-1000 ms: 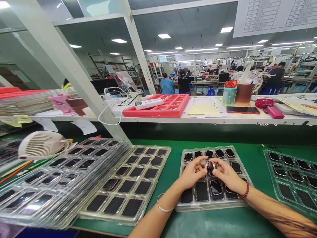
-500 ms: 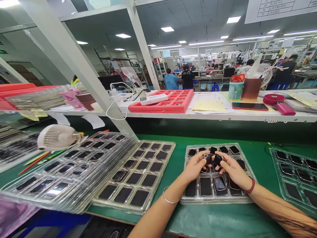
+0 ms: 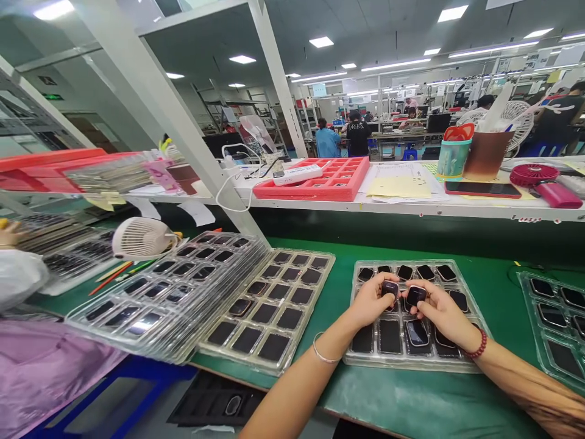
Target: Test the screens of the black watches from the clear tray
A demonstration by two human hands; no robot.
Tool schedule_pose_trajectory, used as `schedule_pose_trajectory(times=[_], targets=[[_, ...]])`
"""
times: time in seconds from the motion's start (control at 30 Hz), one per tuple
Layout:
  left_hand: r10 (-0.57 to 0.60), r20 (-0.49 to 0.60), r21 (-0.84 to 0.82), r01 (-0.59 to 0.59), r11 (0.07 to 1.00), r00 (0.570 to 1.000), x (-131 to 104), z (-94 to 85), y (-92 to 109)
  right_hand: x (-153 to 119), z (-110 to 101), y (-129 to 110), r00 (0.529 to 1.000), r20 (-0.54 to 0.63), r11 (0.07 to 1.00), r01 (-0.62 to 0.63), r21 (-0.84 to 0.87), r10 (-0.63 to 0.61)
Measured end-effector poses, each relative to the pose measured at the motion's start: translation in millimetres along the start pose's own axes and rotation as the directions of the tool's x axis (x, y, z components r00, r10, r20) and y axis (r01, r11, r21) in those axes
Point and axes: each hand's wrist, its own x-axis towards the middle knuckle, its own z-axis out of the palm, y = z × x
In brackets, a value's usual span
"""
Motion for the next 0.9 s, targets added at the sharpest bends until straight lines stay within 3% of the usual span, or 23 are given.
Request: schedule_pose_trajectory(times=[0.17, 0.27, 0.4, 0.47, 0.57, 0.67, 0.77, 0.9], targets=[[0.007, 0.004, 0.052, -0.007, 0.999, 1.000, 3, -0.4, -3, 0, 1, 2, 1.000, -0.013, 1.000, 0.001, -0.002, -0.001], [0.050, 0.006, 0.211, -0.050, 0.976, 0.999, -4, -1.8, 9, -3, 1, -1, 0.999, -0.014, 0.992, 0.051, -0.119, -0.053], [0.185, -0.014, 0.594, -0.141, 0.792, 0.983, -37, -8.3, 36, -11, 4, -11, 0.968, 0.046, 0.855, 0.241, -0.460, -0.249], [0.182, -0.013, 0.692, -0.123, 0.712, 0.983, -56, -11.6, 42, -15, 10, -14, 0.968, 0.069, 0.801, 0.239, -0.549, -0.242], [0.162, -0.041, 0.810, -0.062, 0.584, 0.986, -74, -12.9, 34, -14, 29, -14, 0.980, 0.096, 0.759, 0.196, -0.621, -0.175], [0.164, -0.081, 0.874, -0.009, 0.486, 0.983, -79, -12.0, 17, -9, 49, -13, 0.970, 0.175, 0.666, 0.244, -0.705, -0.169], [0.206, -0.114, 0.846, -0.013, 0.532, 0.972, -90, -15.4, 22, -15, 47, -34, 0.937, 0.208, 0.607, 0.341, -0.718, -0.281], [0.312, -0.190, 0.621, -0.132, 0.773, 0.931, -126, -33.0, 67, -73, 5, -98, 0.878, -0.032, 0.652, 0.330, -0.683, -0.478]])
